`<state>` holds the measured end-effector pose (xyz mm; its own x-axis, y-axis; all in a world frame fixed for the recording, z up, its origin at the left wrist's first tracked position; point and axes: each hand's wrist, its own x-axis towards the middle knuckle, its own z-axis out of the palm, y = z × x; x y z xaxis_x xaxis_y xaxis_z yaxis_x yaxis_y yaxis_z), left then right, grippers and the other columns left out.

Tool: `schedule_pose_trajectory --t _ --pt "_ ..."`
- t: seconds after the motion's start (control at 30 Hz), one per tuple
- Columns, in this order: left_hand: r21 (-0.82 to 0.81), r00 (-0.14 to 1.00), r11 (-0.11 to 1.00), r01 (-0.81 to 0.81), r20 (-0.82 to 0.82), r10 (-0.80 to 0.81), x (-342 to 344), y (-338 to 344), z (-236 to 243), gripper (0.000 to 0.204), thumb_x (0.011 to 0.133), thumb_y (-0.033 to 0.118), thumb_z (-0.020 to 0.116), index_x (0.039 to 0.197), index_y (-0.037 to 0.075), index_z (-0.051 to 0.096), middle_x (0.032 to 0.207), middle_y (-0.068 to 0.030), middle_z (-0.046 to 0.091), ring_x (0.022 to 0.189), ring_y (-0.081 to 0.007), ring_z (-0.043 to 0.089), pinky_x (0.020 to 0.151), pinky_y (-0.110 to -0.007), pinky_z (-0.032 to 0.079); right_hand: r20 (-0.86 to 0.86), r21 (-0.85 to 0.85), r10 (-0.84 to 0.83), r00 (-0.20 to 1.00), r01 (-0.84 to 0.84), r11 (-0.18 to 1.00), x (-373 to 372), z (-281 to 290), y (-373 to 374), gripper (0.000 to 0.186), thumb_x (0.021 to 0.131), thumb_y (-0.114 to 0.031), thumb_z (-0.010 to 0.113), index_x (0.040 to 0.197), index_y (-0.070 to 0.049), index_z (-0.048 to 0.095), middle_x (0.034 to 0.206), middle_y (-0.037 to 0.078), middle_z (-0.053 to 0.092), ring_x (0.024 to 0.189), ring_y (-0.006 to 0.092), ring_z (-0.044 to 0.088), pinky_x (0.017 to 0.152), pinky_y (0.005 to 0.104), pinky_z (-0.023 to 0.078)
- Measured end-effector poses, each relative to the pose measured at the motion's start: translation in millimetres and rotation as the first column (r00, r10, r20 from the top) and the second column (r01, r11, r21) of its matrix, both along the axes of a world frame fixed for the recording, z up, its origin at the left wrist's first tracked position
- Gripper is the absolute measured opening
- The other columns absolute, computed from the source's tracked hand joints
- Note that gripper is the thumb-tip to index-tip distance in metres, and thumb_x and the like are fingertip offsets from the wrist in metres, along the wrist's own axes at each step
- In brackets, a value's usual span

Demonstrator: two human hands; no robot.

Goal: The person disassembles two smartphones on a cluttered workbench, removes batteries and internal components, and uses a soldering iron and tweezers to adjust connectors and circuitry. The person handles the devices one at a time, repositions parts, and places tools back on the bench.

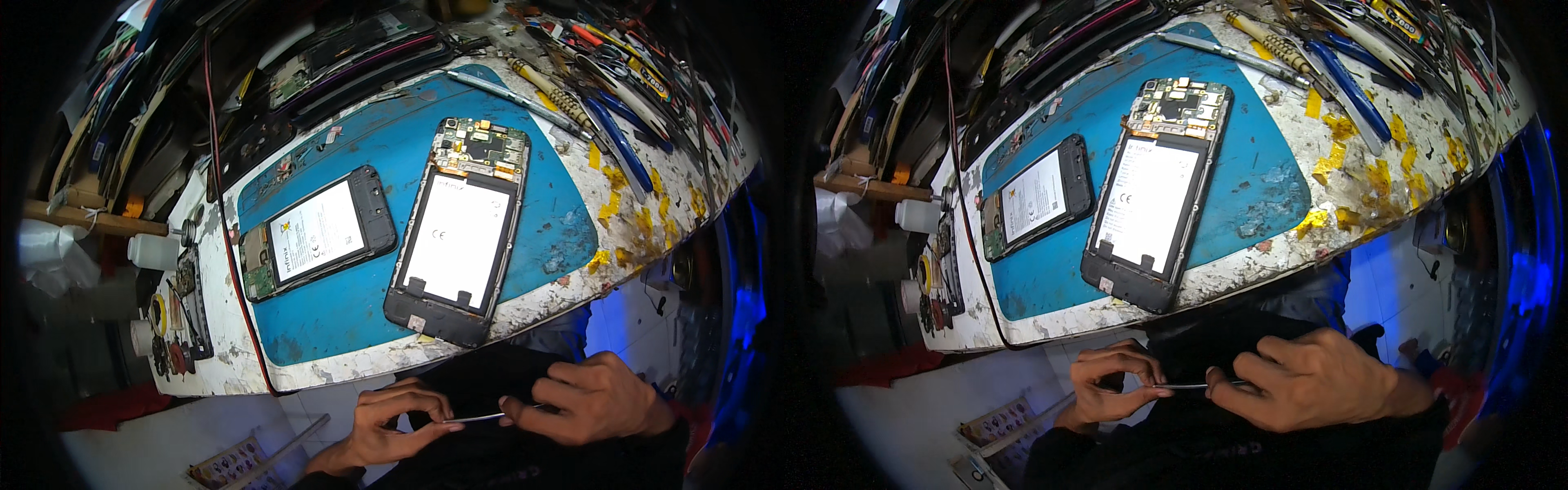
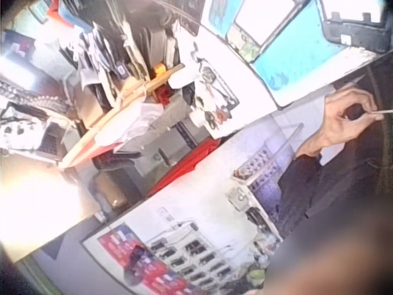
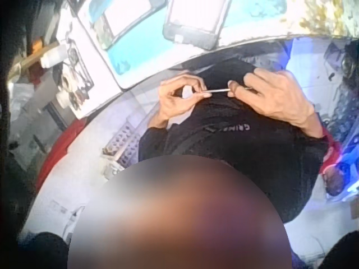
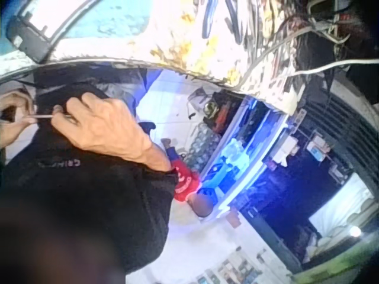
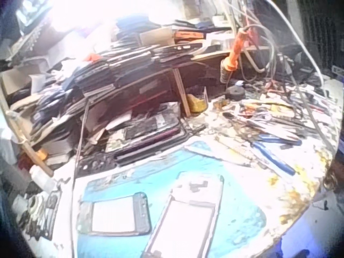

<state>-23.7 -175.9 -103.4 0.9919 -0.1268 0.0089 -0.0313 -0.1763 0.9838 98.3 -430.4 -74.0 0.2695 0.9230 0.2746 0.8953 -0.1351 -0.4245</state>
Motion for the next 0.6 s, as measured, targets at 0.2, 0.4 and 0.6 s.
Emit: schedule_pose_trajectory --t 0.2,0.4,0.6 --pt "-0.28 0.996 0.957 -0.07 -0.069 0.053 -6.5 -2.3 -9.3 0.018 0.076 -0.009 0.082 0.087 -0.006 0.068 0.085 -0.0175 0.071 0.082 -0.0199 0.069 0.072 -0.031 0.056 0.013 0.018 0.016 1.0 -0.016 1.0 6.1 1.6 8.1 0.015 0.081 -0.029 0.079 0.092 -0.019 0.074 0.062 -0.006 0.036 0.049 0.0025 0.044 0.032 0.0216 0.027" --pt "-0.353 0.987 0.934 -0.064 -0.162 0.007 -12.7 -3.1 -18.7 0.018 0.077 -0.014 0.079 0.085 -0.006 0.065 0.087 -0.0172 0.069 0.086 -0.0196 0.068 0.074 -0.031 0.055 0.048 -0.034 0.053 0.997 -0.051 0.998 4.1 -4.8 2.6 0.016 0.084 -0.03 0.076 0.097 -0.021 0.073 0.063 -0.006 0.037 0.049 0.002 0.045 0.032 0.0219 0.028" --pt "-0.429 0.963 0.895 -0.125 -0.271 0.004 -24.2 -0.8 -26.7 0.02 0.075 -0.014 0.08 0.081 -0.004 0.063 0.086 -0.0169 0.068 0.082 -0.0183 0.067 0.072 -0.03 0.055 0.095 -0.107 0.152 0.984 -0.141 0.984 19.8 9.7 4.5 0.013 0.084 -0.027 0.076 0.094 -0.021 0.072 0.063 -0.006 0.038 0.049 0.003 0.047 0.033 0.0235 0.03"
